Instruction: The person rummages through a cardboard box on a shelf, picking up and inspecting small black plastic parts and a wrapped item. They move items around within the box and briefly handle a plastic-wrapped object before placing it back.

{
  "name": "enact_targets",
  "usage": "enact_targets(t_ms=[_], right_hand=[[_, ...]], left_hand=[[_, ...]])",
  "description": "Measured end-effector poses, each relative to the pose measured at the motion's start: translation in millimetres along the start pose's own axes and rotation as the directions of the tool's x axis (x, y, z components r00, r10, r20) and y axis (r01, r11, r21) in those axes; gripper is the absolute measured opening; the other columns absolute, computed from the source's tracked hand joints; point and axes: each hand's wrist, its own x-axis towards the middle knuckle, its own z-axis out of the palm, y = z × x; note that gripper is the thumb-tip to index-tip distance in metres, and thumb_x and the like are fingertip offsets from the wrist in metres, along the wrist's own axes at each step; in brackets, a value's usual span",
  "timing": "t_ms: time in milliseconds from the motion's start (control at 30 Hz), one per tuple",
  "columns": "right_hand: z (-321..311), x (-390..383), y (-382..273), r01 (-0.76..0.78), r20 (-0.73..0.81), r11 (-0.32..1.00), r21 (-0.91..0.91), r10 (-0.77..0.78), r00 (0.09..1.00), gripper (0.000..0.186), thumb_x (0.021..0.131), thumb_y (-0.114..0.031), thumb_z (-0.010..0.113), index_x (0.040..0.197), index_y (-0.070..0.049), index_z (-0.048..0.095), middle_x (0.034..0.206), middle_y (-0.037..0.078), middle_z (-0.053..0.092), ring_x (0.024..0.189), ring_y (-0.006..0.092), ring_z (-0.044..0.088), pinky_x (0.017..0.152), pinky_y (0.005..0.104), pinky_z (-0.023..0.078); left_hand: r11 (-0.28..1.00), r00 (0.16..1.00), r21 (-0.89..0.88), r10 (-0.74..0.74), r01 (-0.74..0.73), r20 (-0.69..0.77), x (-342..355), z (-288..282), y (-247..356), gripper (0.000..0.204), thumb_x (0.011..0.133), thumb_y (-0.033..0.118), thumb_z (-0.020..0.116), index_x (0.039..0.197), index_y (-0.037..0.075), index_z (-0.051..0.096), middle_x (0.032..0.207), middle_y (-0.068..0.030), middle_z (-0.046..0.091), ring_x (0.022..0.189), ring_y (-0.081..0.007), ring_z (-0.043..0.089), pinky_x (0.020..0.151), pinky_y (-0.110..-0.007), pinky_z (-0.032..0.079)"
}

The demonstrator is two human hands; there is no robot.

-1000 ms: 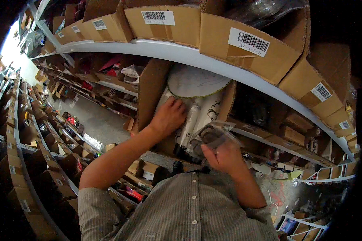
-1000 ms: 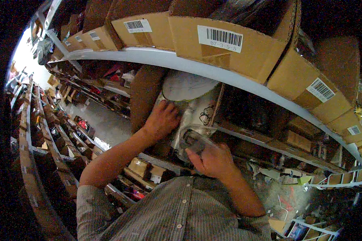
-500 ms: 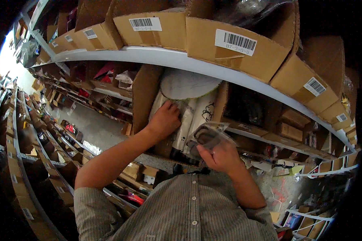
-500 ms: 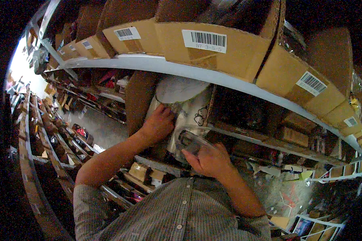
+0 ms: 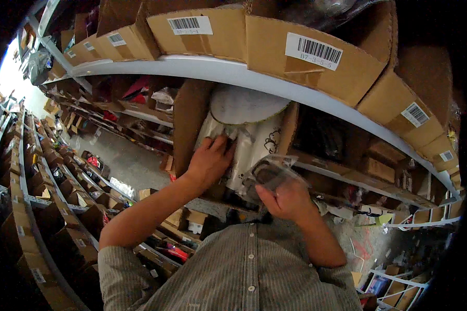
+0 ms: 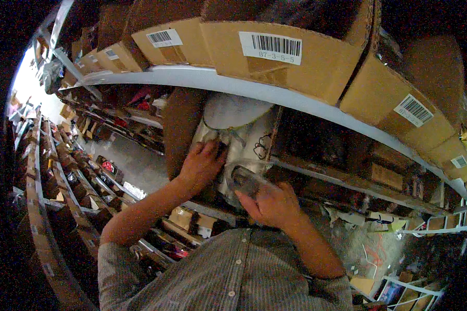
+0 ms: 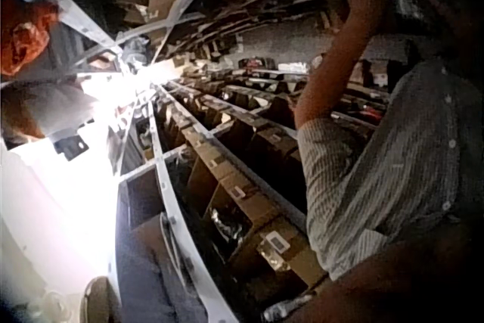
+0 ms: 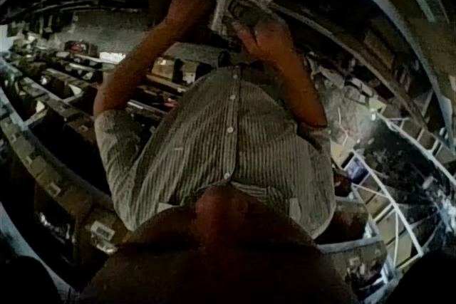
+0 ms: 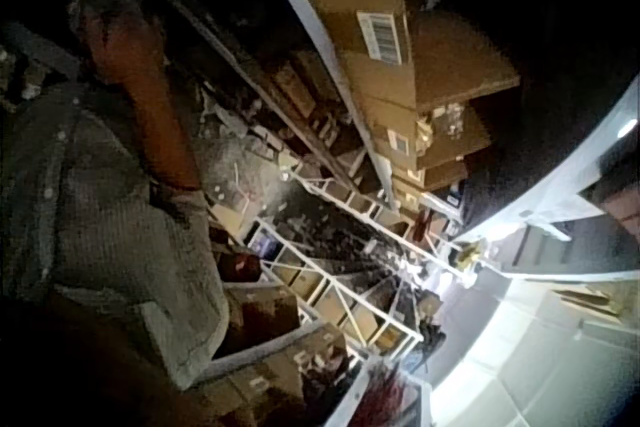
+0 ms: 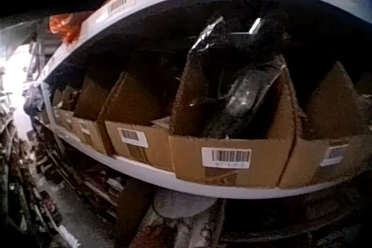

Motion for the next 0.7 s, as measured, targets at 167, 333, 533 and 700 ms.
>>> enact_targets(t_ms=[167,333,533,700], right_hand=[[7,-4,5,-0.011,0.016,1.000,0.016,0.011,1.000,0.050,0.092,-0.046,0.060,0.068,-0.002,0.068,0.073,0.020,0.068,0.059,0.0377,0.066,0.059,0.0516,0.052],[-2,-4,1,-0.114,0.183,0.993,0.021,0.108,0.977,0.057,0.095,-0.050,0.052,0.070,-0.002,0.069,0.076,0.020,0.069,0.065,0.0388,0.067,0.067,0.0534,0.052],[-2,0,3,0.036,-0.003,0.999,0.000,-0.036,0.999,0.052,0.090,-0.037,0.066,0.051,-0.004,0.058,0.050,0.017,0.054,0.047,0.0374,0.056,0.047,0.0467,0.044],[-8,4,2,-0.107,0.216,0.988,0.114,0.080,0.973,0.054,0.096,-0.050,0.049,0.080,-0.004,0.072,0.079,0.021,0.069,0.070,0.0396,0.067,0.071,0.0536,0.051]], left_hand=[[0.995,1.000,0.101,-0.020,0.021,-0.009,1,2,2,0.046,0.087,0.019,0.055,0.132,0.008,0.057,0.117,-0.0106,0.063,0.115,-0.0229,0.052,0.093,-0.037,0.039],[0.988,0.993,0.100,-0.120,0.121,-0.017,27,10,1,0.034,0.083,0.020,0.058,0.115,0.009,0.066,0.112,-0.0109,0.062,0.107,-0.0253,0.055,0.095,-0.041,0.041],[0.992,0.999,0.121,-0.035,0.037,-0.022,32,5,-10,0.017,0.078,0.017,0.059,0.087,0.009,0.071,0.098,-0.0098,0.063,0.097,-0.0237,0.058,0.085,-0.036,0.043],[0.985,0.970,0.172,0.038,0.003,-0.239,27,6,-9,0.028,0.077,0.016,0.059,0.098,0.001,0.070,0.100,-0.0132,0.065,0.095,-0.0251,0.060,0.082,-0.036,0.047]])
